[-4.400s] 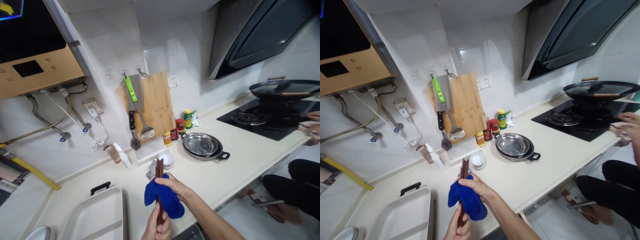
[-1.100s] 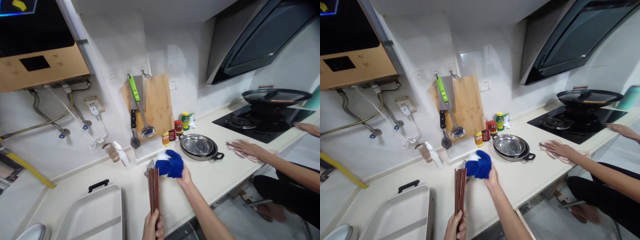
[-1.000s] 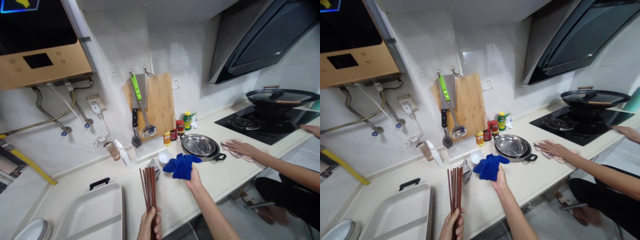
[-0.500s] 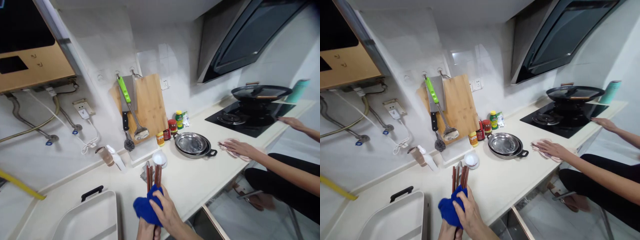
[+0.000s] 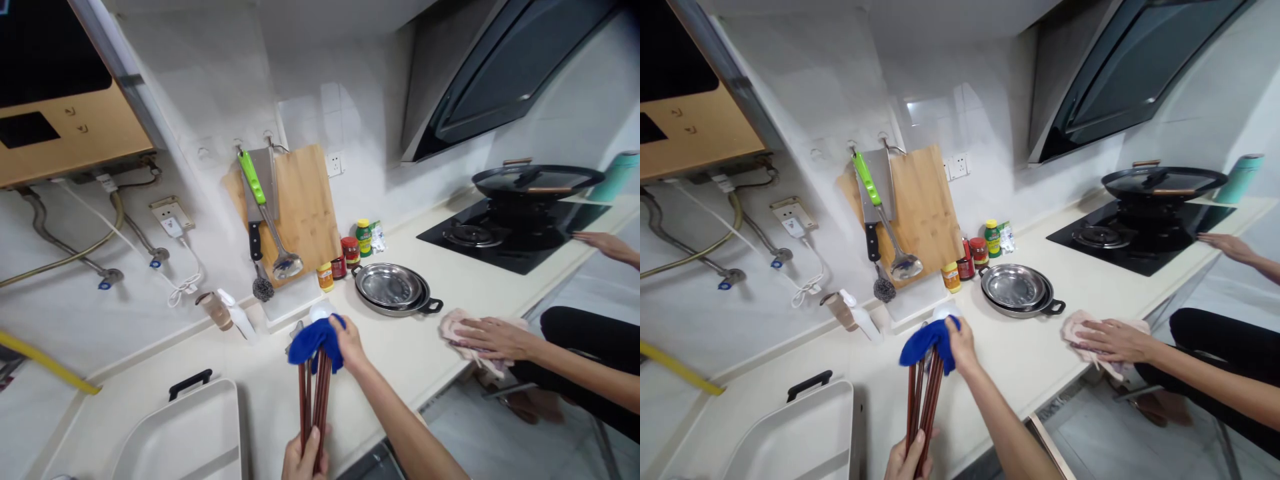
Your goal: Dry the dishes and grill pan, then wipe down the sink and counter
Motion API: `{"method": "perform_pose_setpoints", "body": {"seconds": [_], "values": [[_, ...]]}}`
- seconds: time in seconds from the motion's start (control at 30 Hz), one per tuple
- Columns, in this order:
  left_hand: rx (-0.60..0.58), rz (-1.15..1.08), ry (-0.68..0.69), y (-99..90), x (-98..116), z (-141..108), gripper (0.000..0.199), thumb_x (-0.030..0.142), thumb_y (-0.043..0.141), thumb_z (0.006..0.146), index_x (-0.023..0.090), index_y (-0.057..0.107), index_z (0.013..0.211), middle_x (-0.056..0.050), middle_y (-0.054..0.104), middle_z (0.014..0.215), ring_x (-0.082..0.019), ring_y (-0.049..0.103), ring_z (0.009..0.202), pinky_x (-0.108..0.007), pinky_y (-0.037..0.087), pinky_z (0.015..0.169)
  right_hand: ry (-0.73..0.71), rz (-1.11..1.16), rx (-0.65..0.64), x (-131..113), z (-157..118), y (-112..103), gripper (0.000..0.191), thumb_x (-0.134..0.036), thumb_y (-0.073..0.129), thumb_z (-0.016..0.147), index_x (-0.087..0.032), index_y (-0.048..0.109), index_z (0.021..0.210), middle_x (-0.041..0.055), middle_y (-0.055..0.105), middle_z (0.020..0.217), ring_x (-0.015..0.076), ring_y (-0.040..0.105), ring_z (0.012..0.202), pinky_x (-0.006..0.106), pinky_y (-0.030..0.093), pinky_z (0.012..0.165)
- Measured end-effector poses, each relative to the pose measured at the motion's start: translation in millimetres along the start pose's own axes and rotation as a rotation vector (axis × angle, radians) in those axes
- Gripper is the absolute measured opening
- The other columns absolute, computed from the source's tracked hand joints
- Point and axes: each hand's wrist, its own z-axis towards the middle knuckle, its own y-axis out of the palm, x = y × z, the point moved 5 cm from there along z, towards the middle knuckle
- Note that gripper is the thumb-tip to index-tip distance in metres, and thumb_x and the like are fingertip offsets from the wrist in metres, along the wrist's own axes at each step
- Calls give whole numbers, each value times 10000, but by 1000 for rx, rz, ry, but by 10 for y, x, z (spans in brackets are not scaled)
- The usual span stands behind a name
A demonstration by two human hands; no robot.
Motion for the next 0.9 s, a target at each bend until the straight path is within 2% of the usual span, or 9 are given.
{"method": "perform_pose_setpoints", "body": {"seconds": [0.1, 0.23, 0.37, 0.5, 0.57, 0.63, 0.73, 0.8, 0.9], "values": [[-31, -84, 3, 18, -71, 22, 834, 801, 619, 629, 106, 596, 1091, 59, 490, 507, -28, 272, 341, -198, 164, 357, 219, 392, 74, 21, 141, -224, 361, -505, 719, 690, -185, 638, 836, 14, 701, 709, 219, 662, 705, 348, 537, 682], [32, -254, 37, -29, 12, 46, 728, 708, 722, 612, 135, 618, 1049, 38, 558, 643, -19, 299, 376, -188, 192, 344, 165, 495, -42, -193, -139, -429, 527, -566, 684, 750, -167, 652, 1094, 78, 745, 955, 260, 697, 854, 412, 557, 758], [73, -293, 58, -96, 103, 67, 560, 567, 794, 634, 129, 662, 955, 14, 598, 679, -29, 392, 457, -168, 277, 405, -76, 175, -133, -308, -754, -452, 485, -519, 584, 865, -204, 584, 1234, 106, 619, 1322, 268, 593, 1177, 414, 491, 959], [63, -370, 45, -65, 18, 146, 583, 640, 770, 601, 129, 685, 869, -26, 646, 651, -103, 503, 519, -238, 408, 508, -501, -350, -559, -118, -1425, -36, 166, -334, 517, 926, -218, 582, 1026, 91, 449, 1501, 260, 469, 1316, 453, 363, 1093], [97, -412, 117, -59, -7, 180, 574, 689, 725, 610, 161, 680, 831, -30, 662, 682, -133, 540, 591, -263, 443, 572, -690, -587, -646, 30, -1614, 156, 65, -266, 506, 918, -217, 548, 927, 95, 437, 1509, 278, 521, 1239, 497, 381, 1050], [144, -314, 164, -61, -24, 201, 540, 710, 690, 625, 181, 644, 724, -5, 614, 604, -121, 495, 552, -260, 419, 544, -770, -792, -568, 111, -1624, 275, 49, -225, 480, 915, -215, 520, 888, 108, 435, 1508, 282, 576, 1108, 521, 411, 977], [147, -122, 154, -50, -38, 221, 573, 749, 673, 592, 193, 537, 561, 50, 426, 416, -81, 328, 423, -247, 298, 434, -786, -961, -397, 61, -1491, 366, 84, -206, 443, 924, -215, 499, 862, 125, 442, 1497, 272, 590, 1007, 528, 411, 943], [125, -98, 152, -43, -6, 222, 617, 794, 664, 542, 199, 498, 549, 75, 351, 389, -62, 265, 400, -234, 231, 408, -811, -973, -354, -20, -1400, 416, 90, -207, 427, 933, -212, 506, 890, 128, 467, 1473, 272, 580, 1046, 529, 387, 977], [91, -95, 129, -32, 92, 181, 661, 808, 691, 488, 195, 487, 627, 80, 404, 485, -32, 242, 402, -210, 169, 394, -829, -903, -338, -75, -1220, 478, 137, -207, 392, 948, -205, 529, 946, 126, 528, 1404, 262, 570, 1110, 498, 391, 988]]}}
